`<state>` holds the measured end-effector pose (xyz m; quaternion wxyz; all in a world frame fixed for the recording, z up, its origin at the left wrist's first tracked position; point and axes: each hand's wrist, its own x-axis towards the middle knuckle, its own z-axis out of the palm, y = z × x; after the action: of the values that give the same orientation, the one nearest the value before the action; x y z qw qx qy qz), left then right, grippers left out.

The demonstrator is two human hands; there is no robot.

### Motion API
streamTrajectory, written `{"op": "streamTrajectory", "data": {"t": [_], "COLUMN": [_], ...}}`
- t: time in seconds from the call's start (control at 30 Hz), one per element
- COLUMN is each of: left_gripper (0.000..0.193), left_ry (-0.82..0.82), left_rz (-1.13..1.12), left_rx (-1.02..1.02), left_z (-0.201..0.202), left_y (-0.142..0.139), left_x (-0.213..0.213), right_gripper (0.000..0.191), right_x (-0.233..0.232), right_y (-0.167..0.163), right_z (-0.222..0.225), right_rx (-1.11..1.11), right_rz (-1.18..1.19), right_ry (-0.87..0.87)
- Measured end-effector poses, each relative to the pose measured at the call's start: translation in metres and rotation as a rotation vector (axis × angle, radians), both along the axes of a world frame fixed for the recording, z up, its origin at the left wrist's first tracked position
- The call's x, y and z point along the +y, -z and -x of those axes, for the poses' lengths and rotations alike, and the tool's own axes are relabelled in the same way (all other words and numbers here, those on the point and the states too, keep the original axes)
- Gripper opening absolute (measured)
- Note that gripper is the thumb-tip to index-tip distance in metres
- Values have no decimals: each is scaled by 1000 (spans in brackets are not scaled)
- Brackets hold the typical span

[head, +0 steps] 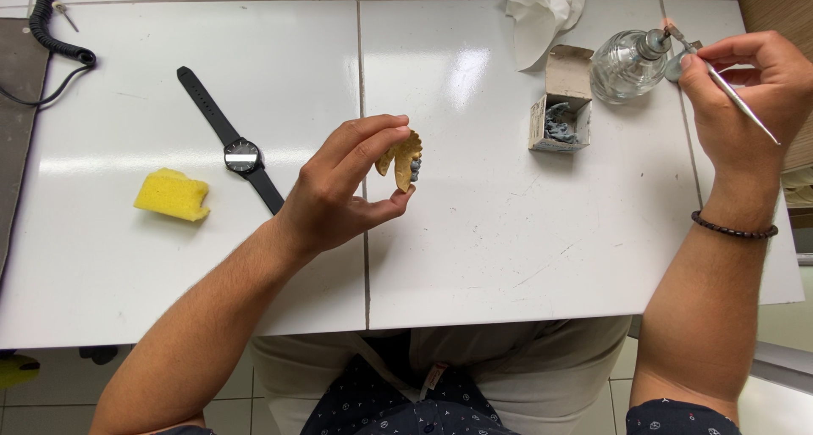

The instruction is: The person holds a plaster dental model with a partial denture framework in one hand and uses a heated waxing instrument to apply and shape wax around the metal framework on the model. They periodically dip the instrument near an alcohol lamp, rotate the model to reach different areas, and wipe the instrument with a tissue.

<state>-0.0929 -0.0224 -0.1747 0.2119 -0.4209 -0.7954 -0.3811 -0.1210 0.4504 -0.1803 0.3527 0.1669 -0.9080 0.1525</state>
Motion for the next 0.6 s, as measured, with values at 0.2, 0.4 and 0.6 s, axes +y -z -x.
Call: {"op": "streamTrajectory", "data": {"t": [0.2,0.4,0.6], "left_gripper": [65,65,65], "left_ry": [5,-4,-5], "left_rz": [11,19,13], "left_rx": [4,-7,-1], "left_z": [1,0,1], "left_y": [1,1,2], "left_x": [0,-2,-2], "right_gripper": [9,9,9], "right_x": [1,3,1], "right_y": [-2,0,-2], "right_z": [0,0,0], "right_rx": [-15,-36,-23], "right_rz": [5,51,11], "right_ry": [-16,-19,-21]}}
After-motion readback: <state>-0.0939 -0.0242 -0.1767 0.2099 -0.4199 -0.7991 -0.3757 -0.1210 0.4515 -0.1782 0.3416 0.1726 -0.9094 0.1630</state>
